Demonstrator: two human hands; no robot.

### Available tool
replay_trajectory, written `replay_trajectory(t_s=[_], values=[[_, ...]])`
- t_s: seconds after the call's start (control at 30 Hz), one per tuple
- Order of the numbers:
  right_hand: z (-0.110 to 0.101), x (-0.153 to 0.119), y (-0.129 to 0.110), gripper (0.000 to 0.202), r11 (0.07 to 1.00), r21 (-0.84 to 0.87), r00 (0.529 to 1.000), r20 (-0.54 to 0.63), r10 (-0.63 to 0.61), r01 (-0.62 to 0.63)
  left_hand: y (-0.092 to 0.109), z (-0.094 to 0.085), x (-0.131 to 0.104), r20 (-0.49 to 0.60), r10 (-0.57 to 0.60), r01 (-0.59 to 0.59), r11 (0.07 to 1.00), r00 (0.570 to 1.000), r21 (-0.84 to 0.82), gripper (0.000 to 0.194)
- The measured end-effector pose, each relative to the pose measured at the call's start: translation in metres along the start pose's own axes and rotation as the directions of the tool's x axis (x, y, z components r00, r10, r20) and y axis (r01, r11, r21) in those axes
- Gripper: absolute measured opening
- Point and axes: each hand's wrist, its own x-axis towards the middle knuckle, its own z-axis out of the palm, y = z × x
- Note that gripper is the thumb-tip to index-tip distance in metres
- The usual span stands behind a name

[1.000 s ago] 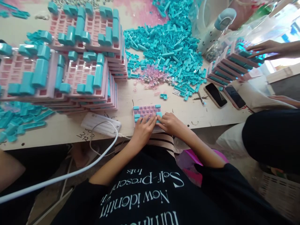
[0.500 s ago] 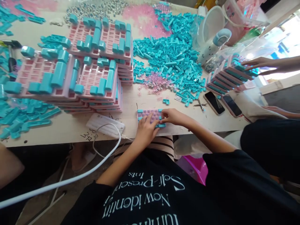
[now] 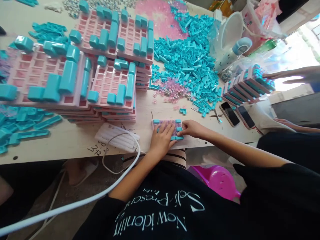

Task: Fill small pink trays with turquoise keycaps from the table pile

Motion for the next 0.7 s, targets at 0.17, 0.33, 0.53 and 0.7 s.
replay_trajectory(t_s=[0.17, 0.33, 0.53, 0.7], values=[[-0.001, 0.0, -0.004, 0.046, 0.933, 0.19, 0.935, 0.246, 0.255, -0.305, -0.003, 0.001, 0.0, -0.015, 0.002, -0.002, 1.0, 1.0, -0.03, 0.059], [-0.002, 0.003, -0.01, 0.043, 0.893, 0.25, 0.899, 0.335, 0.282, -0.374, -0.004, 0.001, 0.0, -0.006, 0.005, -0.005, 0.999, 1.0, -0.054, 0.06], [-0.003, 0.006, -0.013, 0.04, 0.903, 0.2, 0.891, 0.339, 0.301, -0.381, -0.005, 0.002, 0.001, 0.023, -0.005, 0.007, 0.995, 1.0, -0.099, 0.059], [-0.003, 0.007, -0.012, 0.045, 0.897, 0.223, 0.895, 0.33, 0.299, -0.382, -0.005, 0.003, 0.002, 0.032, -0.016, 0.018, 0.996, 0.999, -0.082, 0.06]])
